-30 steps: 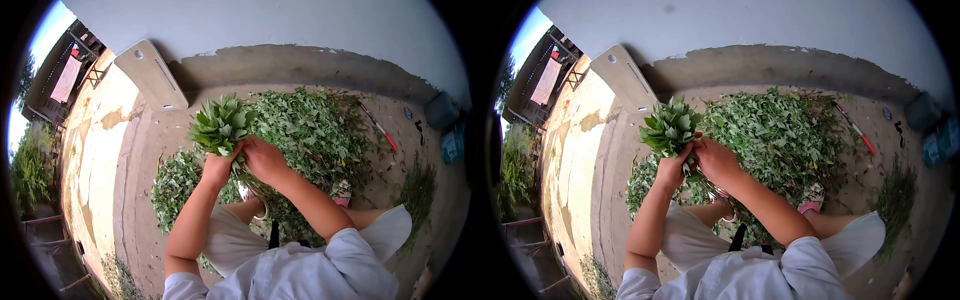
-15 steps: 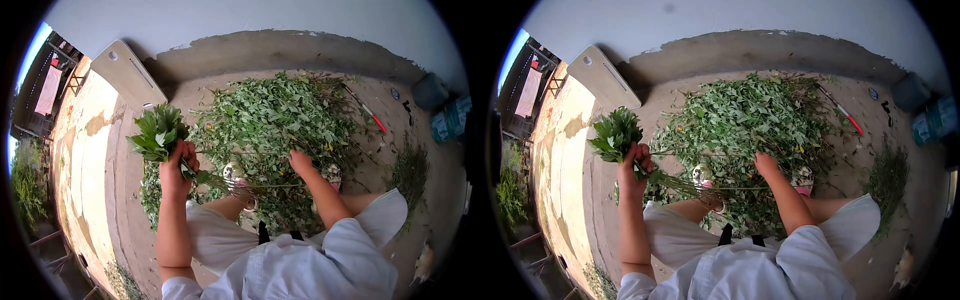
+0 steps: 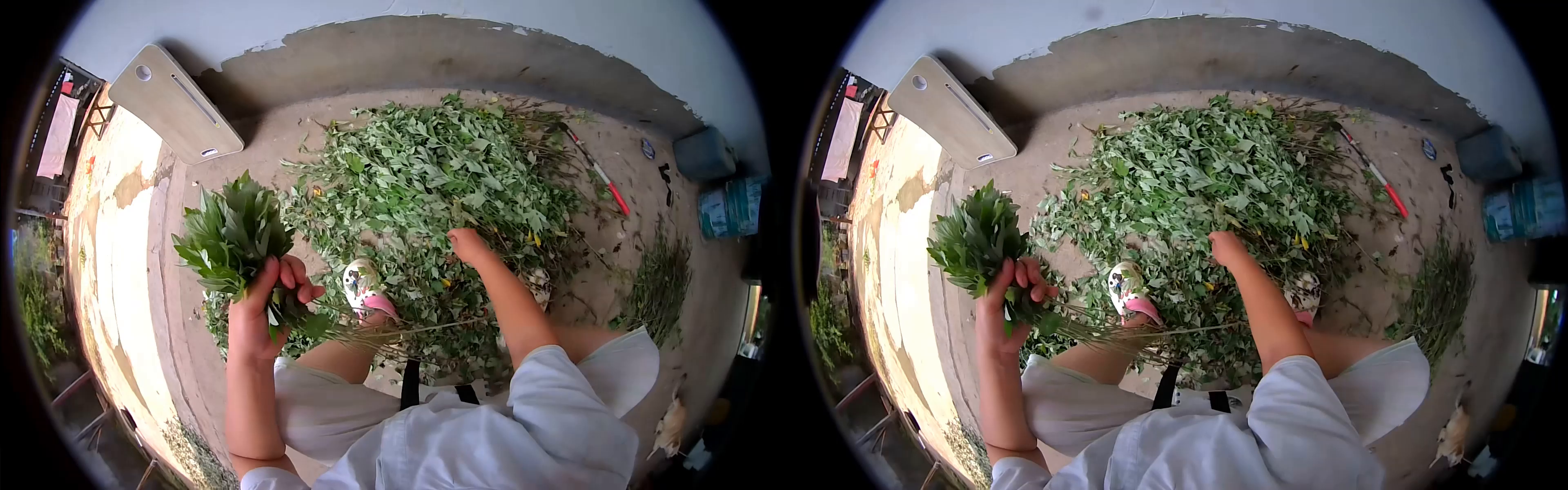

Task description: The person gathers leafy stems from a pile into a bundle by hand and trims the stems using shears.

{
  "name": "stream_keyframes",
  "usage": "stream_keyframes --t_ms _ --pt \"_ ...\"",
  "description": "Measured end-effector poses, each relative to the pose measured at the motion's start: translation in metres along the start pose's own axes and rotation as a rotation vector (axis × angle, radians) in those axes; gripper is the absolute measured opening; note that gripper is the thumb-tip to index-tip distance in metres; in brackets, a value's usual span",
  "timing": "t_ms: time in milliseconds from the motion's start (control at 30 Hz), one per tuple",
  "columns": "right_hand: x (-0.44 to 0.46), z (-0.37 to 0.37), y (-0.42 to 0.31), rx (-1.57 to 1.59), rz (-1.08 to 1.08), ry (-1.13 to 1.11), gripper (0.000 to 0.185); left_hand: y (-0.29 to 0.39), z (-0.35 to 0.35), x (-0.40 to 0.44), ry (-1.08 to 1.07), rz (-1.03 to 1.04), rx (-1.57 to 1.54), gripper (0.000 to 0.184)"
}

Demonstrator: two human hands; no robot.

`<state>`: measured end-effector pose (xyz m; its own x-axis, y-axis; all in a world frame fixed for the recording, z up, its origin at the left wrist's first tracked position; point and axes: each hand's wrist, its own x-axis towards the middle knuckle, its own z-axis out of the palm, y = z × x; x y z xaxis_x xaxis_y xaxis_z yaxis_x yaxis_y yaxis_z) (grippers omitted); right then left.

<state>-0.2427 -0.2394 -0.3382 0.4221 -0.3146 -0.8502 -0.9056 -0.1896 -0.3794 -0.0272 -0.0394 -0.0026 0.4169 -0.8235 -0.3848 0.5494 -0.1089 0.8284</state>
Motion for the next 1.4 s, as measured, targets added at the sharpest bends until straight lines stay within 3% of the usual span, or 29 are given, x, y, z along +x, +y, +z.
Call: stream_keyframes --t_ms 67,100,167,233,300,433,533,567,633,700,767,800,900,933,967,1033,1067,1100,1200,1300,1367,1400 --pt "0.011 -0.001 -0.021 0.051 -0.1 0.206 0.048 -0.004 -0.003 0.006 0.011 -0.021 -0.001 0.026" --pt "0.02 0.002 -0.026 0.052 -0.099 0.198 0.048 -0.005 -0.005 0.008 0.018 -0.027 0.0 0.026" --pt "0.035 0.006 -0.036 -0.076 -0.118 0.493 0.045 -0.005 -0.006 0.011 0.068 -0.005 -0.004 0.027" --pt "0.037 -0.007 -0.042 -0.146 -0.008 0.47 0.046 -0.006 -0.005 0.014 0.083 -0.01 -0.006 0.028" --pt "0.04 -0.017 -0.038 -0.264 0.114 0.788 0.044 -0.007 -0.007 0.015 0.103 -0.039 -0.008 0.028" --pt "0.036 -0.052 -0.019 -0.31 0.216 0.804 0.035 -0.009 -0.01 0.016 0.082 -0.042 -0.024 0.028" --pt "0.024 -0.067 -0.007 -0.123 0.137 0.812 0.028 -0.006 -0.006 0.014 0.061 -0.026 -0.017 0.028" --pt "0.015 -0.074 -0.006 0.169 0.01 0.843 0.037 -0.005 -0.005 0.013 0.058 -0.018 -0.024 0.028" --pt "-0.011 -0.095 0.0 0.764 -0.314 0.586 0.047 -0.004 -0.003 0.011 0.05 -0.018 0.014 0.028" --pt "-0.021 -0.099 0.013 0.58 -0.365 0.685 0.05 -0.006 -0.001 0.011 0.05 -0.021 -0.015 0.028" --pt "-0.048 -0.112 0.015 0.189 -0.297 0.509 0.048 -0.006 0.003 0.011 0.028 -0.011 0.002 0.027" --pt "-0.084 -0.117 -0.009 0.436 -0.213 0.404 0.048 -0.006 0.003 0.01 0.04 -0.025 0.019 0.027" --pt "-0.087 -0.121 -0.004 0.503 -0.2 0.432 0.05 -0.005 0.008 0.009 0.025 -0.013 0.029 0.026" --pt "-0.082 -0.12 0.005 0.729 -0.244 0.304 0.049 -0.005 0.008 0.009 0.032 -0.018 0.021 0.026" --pt "-0.07 -0.117 0.015 0.728 -0.243 0.308 0.049 -0.005 0.008 0.01 0.028 -0.017 0.019 0.026" --pt "-0.054 -0.108 0.028 0.354 -0.315 0.717 0.05 -0.007 0.008 0.01 0.025 -0.019 0.03 0.026" --pt "-0.052 -0.097 0.028 -0.105 0.07 1.022 0.041 -0.008 0.006 0.01 0.012 -0.014 0.021 0.026" --pt "-0.051 -0.095 0.033 -0.105 0.075 1.025 0.041 -0.008 0.007 0.011 0.007 -0.015 0.02 0.026" --pt "-0.032 -0.075 0.037 0.37 -0.145 0.815 0.015 -0.007 0.007 0.011 0.024 -0.008 0.011 0.026" --pt "-0.013 -0.038 0.006 0.256 -0.286 0.761 0.018 -0.007 0.011 0.013 -0.028 -0.017 0.049 0.026" --pt "-0.002 -0.018 -0.011 -0.101 -0.319 1.049 0.026 -0.007 0.012 0.015 -0.007 -0.021 0.059 0.026" --pt "0.006 -0.016 -0.016 -0.098 -0.323 1.046 0.026 -0.007 0.011 0.015 -0.006 -0.02 0.048 0.026"
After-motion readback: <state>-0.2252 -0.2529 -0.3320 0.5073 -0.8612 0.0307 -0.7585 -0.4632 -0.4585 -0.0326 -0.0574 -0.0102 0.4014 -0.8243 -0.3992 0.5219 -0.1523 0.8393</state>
